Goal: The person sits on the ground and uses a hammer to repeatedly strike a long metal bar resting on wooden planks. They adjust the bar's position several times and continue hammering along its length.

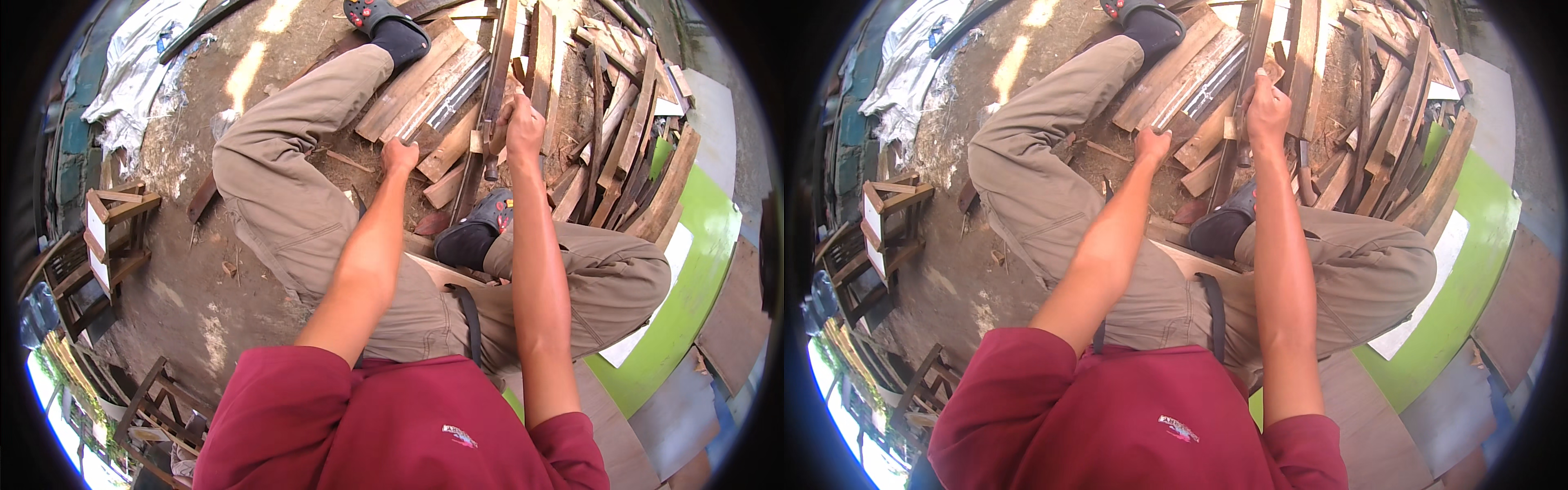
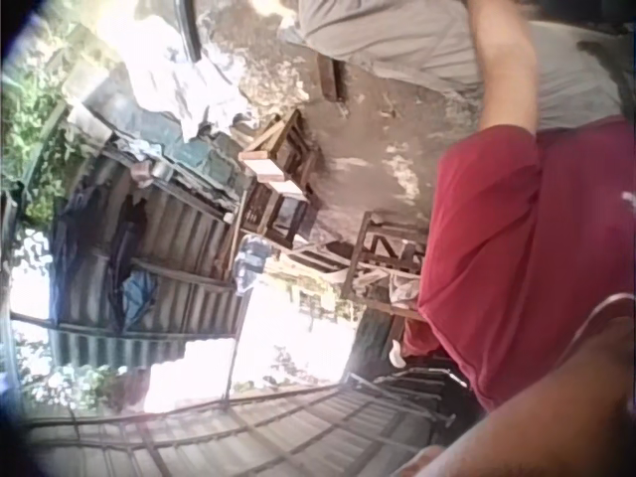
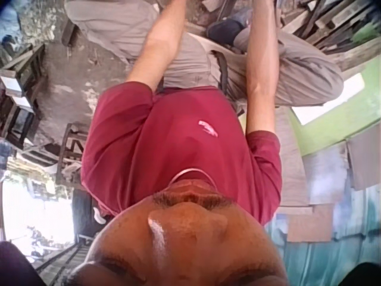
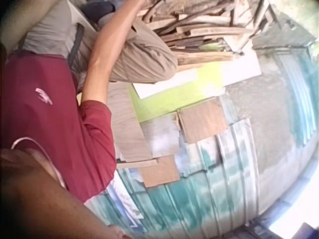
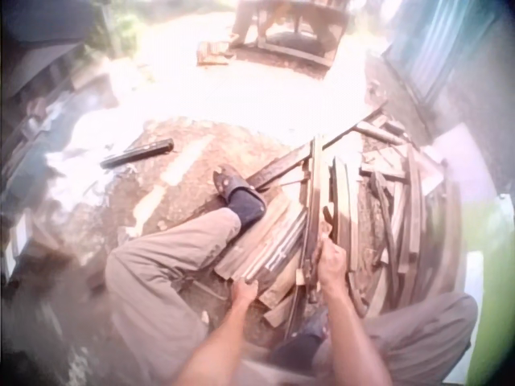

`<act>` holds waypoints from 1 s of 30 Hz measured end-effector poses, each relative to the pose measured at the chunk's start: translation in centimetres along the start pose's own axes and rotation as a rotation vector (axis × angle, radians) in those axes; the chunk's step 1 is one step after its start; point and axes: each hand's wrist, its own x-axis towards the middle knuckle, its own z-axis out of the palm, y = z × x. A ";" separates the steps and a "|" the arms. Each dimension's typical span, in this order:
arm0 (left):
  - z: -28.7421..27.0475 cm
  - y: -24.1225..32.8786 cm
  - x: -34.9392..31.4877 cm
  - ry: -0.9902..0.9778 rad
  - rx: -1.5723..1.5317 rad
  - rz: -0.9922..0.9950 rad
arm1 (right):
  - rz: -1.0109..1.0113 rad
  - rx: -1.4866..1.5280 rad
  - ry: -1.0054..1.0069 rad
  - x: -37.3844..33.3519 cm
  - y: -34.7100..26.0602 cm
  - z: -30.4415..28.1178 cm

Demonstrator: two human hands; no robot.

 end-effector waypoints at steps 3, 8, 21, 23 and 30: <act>-0.9 0.7 1.0 -0.052 -0.056 -0.028 | -0.045 -0.021 0.039 0.1 -0.3 -0.3; -2.7 1.8 0.2 -0.078 0.040 0.071 | -0.368 -0.191 0.233 -1.2 -0.7 0.4; -17.1 0.1 0.1 -0.101 -0.457 0.189 | -1.143 -0.119 0.307 -3.7 -7.8 2.7; -17.3 1.1 -1.0 -0.033 -0.505 0.281 | -1.067 -0.134 0.202 -4.7 -7.0 3.5; -21.4 2.1 -7.2 0.012 -0.455 0.602 | -1.009 -0.195 0.216 -2.4 -5.8 5.4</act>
